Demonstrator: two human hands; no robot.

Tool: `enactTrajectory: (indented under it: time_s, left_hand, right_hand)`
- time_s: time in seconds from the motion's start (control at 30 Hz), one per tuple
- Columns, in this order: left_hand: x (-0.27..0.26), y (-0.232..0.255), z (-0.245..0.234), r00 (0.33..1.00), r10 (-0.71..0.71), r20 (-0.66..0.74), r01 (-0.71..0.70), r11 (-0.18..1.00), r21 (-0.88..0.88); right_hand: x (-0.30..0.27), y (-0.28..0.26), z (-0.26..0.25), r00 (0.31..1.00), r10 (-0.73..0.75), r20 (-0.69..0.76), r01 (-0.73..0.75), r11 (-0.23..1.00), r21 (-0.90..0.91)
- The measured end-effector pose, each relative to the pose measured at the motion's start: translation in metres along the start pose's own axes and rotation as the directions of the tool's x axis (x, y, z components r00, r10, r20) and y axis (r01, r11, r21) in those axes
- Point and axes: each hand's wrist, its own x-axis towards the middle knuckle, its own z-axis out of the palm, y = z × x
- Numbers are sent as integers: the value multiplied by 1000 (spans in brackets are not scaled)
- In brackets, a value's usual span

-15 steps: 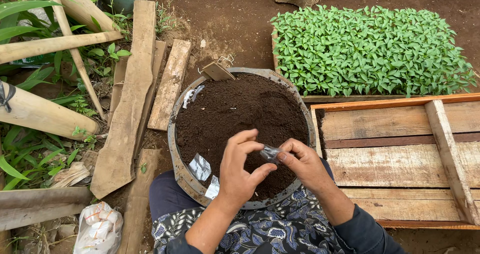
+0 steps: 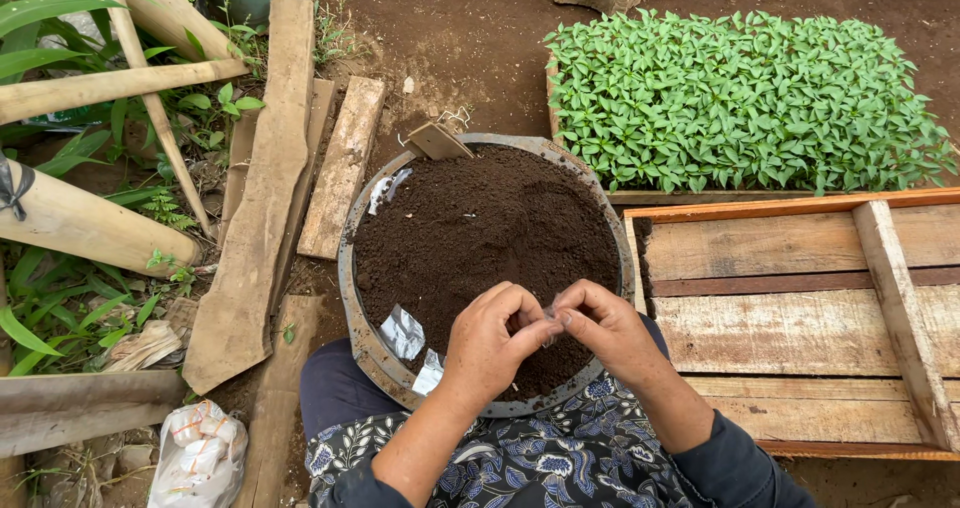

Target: The person scoops soil from a large basin and fills small transparent plastic seedling pouches by hand. They then place the filled pouches into a wooden tray next to them.

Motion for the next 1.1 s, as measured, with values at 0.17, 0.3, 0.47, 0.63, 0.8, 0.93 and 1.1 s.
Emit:
enactTrajectory:
  time_s: [0.17,0.3,0.47,0.63,0.8,0.93,1.1]
  left_hand:
    - [-3,-7,8,883,390,-261,-369,921,126]
    - [-7,-2,0,821,547,-166,-509,831,223]
    - [2,-6,-7,998,46,-34,-53,969,-240]
    - [9,-23,1,966,-176,-189,105,937,-335]
    - [14,-14,2,916,-376,-141,311,887,-341]
    - [20,-13,5,931,-357,-76,329,912,-245]
    - [23,-24,18,942,-291,169,294,956,9]
  right_hand:
    - [-3,11,4,998,47,-38,-36,967,254]
    - [-4,11,-3,998,20,-53,-11,985,173]
    - [8,-7,-5,986,-166,25,167,956,-239]
    - [65,75,-42,925,-361,113,338,653,-678]
    - [90,112,-24,924,-121,-363,-127,798,-589]
    - [93,71,14,852,178,-493,-242,968,-69]
    - [101,76,-5,846,525,-88,-193,458,868]
